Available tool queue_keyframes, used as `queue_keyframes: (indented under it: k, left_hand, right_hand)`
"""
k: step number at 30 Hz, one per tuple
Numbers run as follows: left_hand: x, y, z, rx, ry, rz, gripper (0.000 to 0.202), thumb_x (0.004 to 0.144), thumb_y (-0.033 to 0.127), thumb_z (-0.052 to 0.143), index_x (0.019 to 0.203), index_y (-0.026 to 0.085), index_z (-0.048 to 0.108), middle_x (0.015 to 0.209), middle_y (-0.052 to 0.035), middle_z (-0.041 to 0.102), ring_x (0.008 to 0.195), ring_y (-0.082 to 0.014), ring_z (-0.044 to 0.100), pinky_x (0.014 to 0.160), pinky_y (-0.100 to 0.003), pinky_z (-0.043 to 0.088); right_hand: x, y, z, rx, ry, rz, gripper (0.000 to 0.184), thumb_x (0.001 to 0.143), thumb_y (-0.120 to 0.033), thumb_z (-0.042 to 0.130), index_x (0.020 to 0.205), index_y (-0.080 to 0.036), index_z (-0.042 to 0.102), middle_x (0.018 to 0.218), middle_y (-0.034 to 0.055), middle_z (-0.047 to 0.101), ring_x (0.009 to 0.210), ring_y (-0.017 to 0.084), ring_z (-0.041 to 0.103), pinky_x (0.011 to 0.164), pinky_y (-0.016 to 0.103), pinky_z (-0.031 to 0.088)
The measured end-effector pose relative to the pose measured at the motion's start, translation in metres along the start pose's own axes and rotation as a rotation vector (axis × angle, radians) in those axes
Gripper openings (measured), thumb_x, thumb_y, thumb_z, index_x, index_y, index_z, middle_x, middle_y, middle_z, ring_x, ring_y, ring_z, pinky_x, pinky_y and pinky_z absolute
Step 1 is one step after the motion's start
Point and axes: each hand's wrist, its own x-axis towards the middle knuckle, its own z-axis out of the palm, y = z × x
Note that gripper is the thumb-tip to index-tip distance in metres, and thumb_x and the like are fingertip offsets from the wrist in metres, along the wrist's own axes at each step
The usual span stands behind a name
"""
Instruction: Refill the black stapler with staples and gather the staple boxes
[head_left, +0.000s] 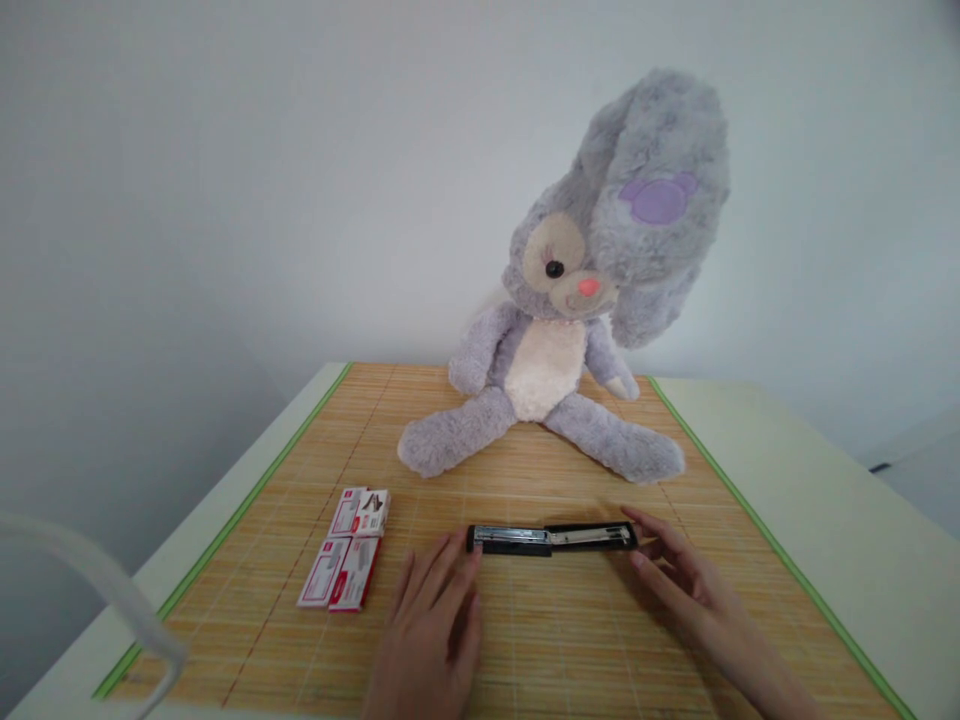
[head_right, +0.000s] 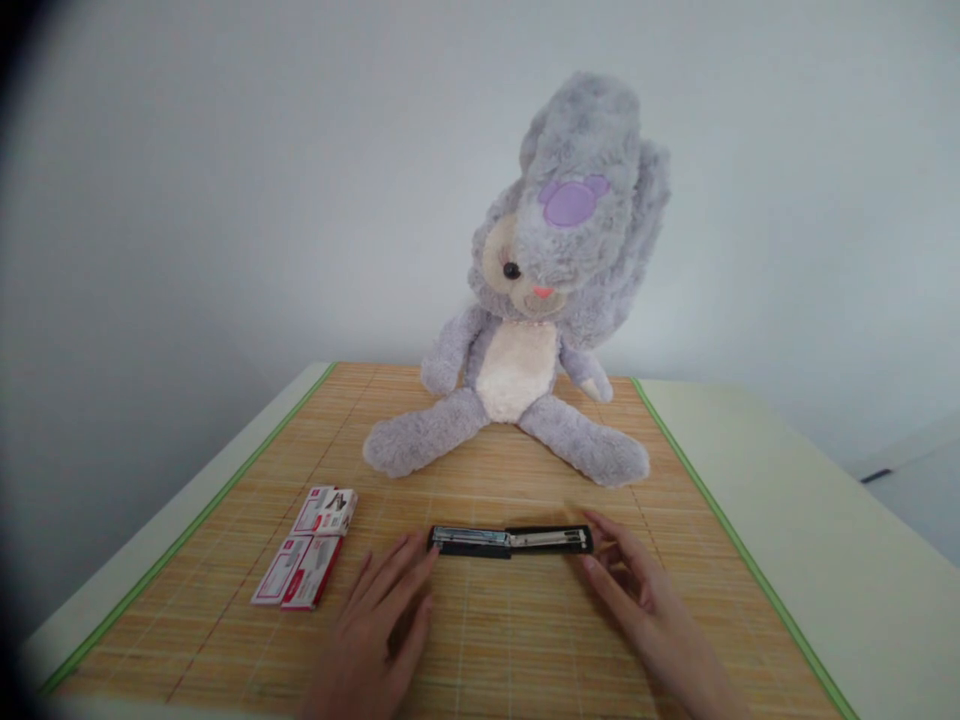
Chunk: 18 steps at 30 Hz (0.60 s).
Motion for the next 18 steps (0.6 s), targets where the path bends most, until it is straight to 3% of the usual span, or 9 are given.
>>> queue_keyframes:
  k: [2, 4, 8, 11, 14, 18]
  left_hand:
    - [-0.003, -0.021, -0.012, -0.001, 0.114, -0.094, 0.037, 0.1, 0.027, 0.054, 0.135, 0.032, 0.065, 0.147, -0.0021, 0.063, 0.138, -0.025, 0.055, 0.119, -0.05, 0.043]
    - [-0.007, -0.042, -0.025, 0.06, 0.222, -0.224, 0.033, 0.099, 0.035, 0.058, 0.13, 0.029, 0.069, 0.146, -0.0068, 0.062, 0.135, -0.0311, 0.055, 0.118, -0.058, 0.041]
    - [-0.022, -0.065, -0.037, 0.229, 0.178, -0.342, 0.036, 0.098, 0.043, 0.059, 0.13, 0.032, 0.071, 0.155, -0.0086, 0.052, 0.135, -0.0403, 0.048, 0.11, -0.067, 0.042]
    - [-0.038, -0.069, -0.028, 0.27, 0.1, -0.3, 0.033, 0.097, 0.038, 0.06, 0.128, 0.036, 0.073, 0.156, -0.007, 0.053, 0.133, -0.0415, 0.048, 0.105, -0.068, 0.043]
    - [-0.051, -0.074, -0.015, 0.177, 0.08, -0.164, 0.035, 0.097, 0.03, 0.06, 0.129, 0.04, 0.071, 0.15, -0.0042, 0.059, 0.13, -0.0344, 0.056, 0.103, -0.058, 0.049]
    - [-0.053, -0.072, -0.008, -0.016, 0.11, -0.035, 0.031, 0.098, 0.028, 0.061, 0.127, 0.035, 0.068, 0.144, -0.0034, 0.065, 0.125, -0.0264, 0.064, 0.1, -0.045, 0.057]
  right_hand:
    - [-0.008, -0.002, -0.006, 0.023, 0.064, 0.005, 0.057, 0.097, -0.059, 0.061, 0.148, -0.035, 0.055, 0.115, 0.0062, 0.068, 0.105, 0.025, 0.066, 0.09, 0.037, 0.057]
    - [-0.016, -0.003, -0.012, 0.034, 0.148, 0.012, 0.056, 0.096, -0.059, 0.063, 0.146, -0.036, 0.057, 0.111, 0.006, 0.068, 0.109, 0.026, 0.066, 0.093, 0.035, 0.056]
    - [-0.032, -0.002, -0.018, 0.004, 0.242, 0.046, 0.053, 0.094, -0.059, 0.065, 0.141, -0.035, 0.064, 0.096, 0.0041, 0.066, 0.099, 0.024, 0.067, 0.086, 0.029, 0.057]
    - [-0.039, -0.003, -0.01, 0.0, 0.176, 0.028, 0.049, 0.094, -0.058, 0.067, 0.135, -0.031, 0.069, 0.088, 0.0025, 0.064, 0.088, 0.02, 0.066, 0.077, 0.024, 0.057]
    - [-0.042, -0.01, 0.007, 0.015, 0.083, 0.034, 0.044, 0.096, -0.056, 0.065, 0.131, -0.03, 0.071, 0.09, 0.0025, 0.067, 0.085, 0.019, 0.065, 0.075, 0.023, 0.055]
    - [-0.041, -0.026, 0.04, 0.058, -0.075, 0.069, 0.044, 0.098, -0.06, 0.06, 0.128, -0.029, 0.072, 0.087, 0.0028, 0.067, 0.078, 0.019, 0.061, 0.069, 0.026, 0.051]
